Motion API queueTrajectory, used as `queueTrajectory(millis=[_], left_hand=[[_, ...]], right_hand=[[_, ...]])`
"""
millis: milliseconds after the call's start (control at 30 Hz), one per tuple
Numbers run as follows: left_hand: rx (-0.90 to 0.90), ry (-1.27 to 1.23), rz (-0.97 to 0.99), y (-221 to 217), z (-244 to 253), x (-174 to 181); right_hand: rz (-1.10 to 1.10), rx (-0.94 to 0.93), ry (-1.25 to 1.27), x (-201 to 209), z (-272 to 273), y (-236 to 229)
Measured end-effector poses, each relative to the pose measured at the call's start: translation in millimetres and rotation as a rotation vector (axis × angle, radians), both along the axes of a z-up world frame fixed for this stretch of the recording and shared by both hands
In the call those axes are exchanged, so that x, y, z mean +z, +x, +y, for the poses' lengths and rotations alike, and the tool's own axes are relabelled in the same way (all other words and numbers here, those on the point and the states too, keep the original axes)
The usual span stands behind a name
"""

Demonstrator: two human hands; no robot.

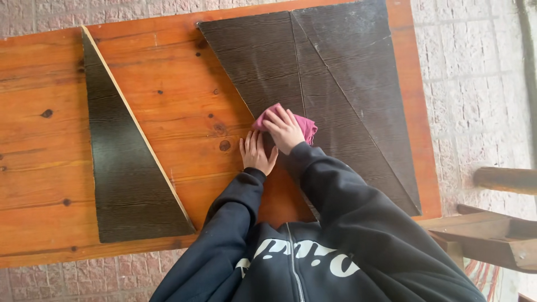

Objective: The person wipes the surface of two dark wooden boards with a pink cloth on a wooden workbench. They wipe one board, then the other, and repeat the process on both boards.

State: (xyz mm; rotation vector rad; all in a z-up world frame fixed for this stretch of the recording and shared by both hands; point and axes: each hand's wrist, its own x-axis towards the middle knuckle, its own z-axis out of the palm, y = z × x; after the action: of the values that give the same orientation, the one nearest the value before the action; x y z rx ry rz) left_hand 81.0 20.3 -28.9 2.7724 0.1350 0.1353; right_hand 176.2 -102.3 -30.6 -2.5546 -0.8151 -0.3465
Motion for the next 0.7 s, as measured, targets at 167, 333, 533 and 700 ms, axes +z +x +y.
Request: queueTrajectory(millis=[167, 333, 533, 700], left_hand=[[0.018, 0.029, -0.01, -1, 1, -1], [0.011, -0.017, 0.034, -5, 0, -4], [-0.002, -0.024, 0.04, -3, 1, -6], [0.01, -0.033, 0.025, -1, -1, -5]], right_hand=[[-0.002, 0.119, -0.033, 7, -22, -14], [-0.011, -0.056, -0.027, 2, -46, 3], [-0.014, -0.186, -0.059, -13, -21, 29], [-0.025, -0.123, -0.052, -4, -1, 12]])
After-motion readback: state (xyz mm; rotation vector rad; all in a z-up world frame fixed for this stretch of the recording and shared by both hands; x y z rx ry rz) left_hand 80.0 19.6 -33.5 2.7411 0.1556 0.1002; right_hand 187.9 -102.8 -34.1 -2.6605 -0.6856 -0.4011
